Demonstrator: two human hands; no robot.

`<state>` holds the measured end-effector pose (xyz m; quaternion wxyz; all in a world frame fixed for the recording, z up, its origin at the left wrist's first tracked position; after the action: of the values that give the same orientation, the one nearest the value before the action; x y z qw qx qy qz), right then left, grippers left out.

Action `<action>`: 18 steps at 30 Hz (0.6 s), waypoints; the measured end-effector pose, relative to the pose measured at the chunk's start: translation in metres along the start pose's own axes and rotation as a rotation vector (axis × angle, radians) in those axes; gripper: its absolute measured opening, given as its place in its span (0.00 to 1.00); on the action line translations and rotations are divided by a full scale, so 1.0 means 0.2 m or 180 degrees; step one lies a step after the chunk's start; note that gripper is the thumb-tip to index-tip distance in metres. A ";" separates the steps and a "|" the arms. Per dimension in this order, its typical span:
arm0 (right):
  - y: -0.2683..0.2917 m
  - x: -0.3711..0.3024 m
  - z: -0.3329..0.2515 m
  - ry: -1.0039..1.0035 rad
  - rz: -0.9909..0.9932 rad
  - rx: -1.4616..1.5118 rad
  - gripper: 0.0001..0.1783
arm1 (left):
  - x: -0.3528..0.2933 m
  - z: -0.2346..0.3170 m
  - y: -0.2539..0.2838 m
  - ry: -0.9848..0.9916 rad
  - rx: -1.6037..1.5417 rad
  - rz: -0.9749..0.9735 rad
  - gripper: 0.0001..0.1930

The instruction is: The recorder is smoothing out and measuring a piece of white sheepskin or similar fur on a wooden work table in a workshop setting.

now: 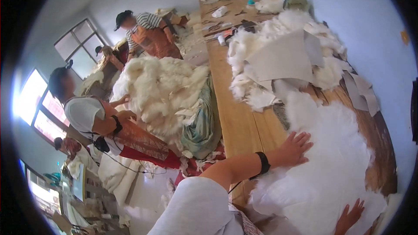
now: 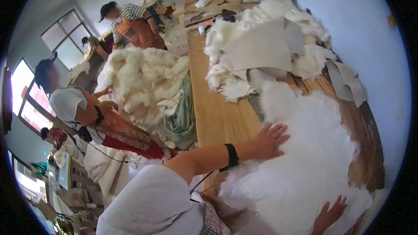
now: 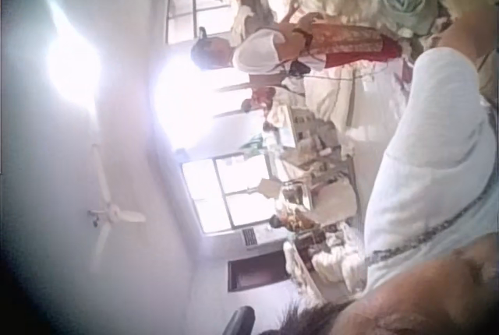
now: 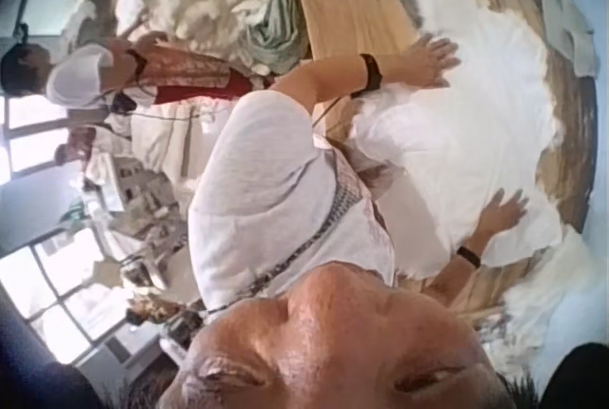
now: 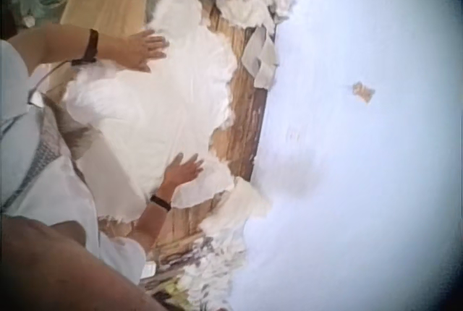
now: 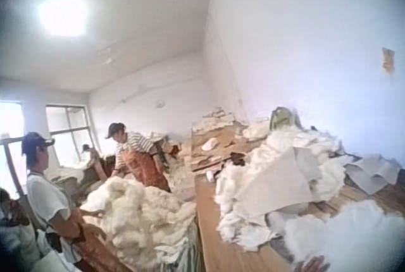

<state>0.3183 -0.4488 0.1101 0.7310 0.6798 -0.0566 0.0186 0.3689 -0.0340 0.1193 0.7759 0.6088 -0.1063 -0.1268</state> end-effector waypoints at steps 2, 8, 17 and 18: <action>0.12 -0.03 -0.09 0.0327 0.0260 -0.0248 0.29 | -0.05 -0.04 -0.02 0.0023 -0.0096 0.0007 0.35; 0.03 -0.02 0.00 0.0435 0.0358 -0.0001 0.29 | -0.03 -0.04 0.06 -0.0122 -0.0527 0.0338 0.36; -0.05 -0.23 0.01 0.0073 0.0182 0.0276 0.30 | -0.11 0.17 0.06 -0.0258 -0.0323 0.0269 0.38; 0.01 -0.36 -0.12 0.0183 -0.0032 0.0013 0.31 | -0.16 0.15 -0.03 -0.0149 -0.0371 -0.0123 0.38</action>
<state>0.2472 -0.4211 0.1017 0.7310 0.6808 -0.0321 0.0346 0.3286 -0.0512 0.1209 0.8048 0.5613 -0.1051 -0.1620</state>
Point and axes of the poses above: each hand's wrist, its own x-axis towards the middle knuckle, its own y-axis out of the back of the hand, z = x × y, the point moved 10 cm from there along x, towards the middle knuckle, and after that the axes turned 5 degrees about -z, right-handed, at the moved point
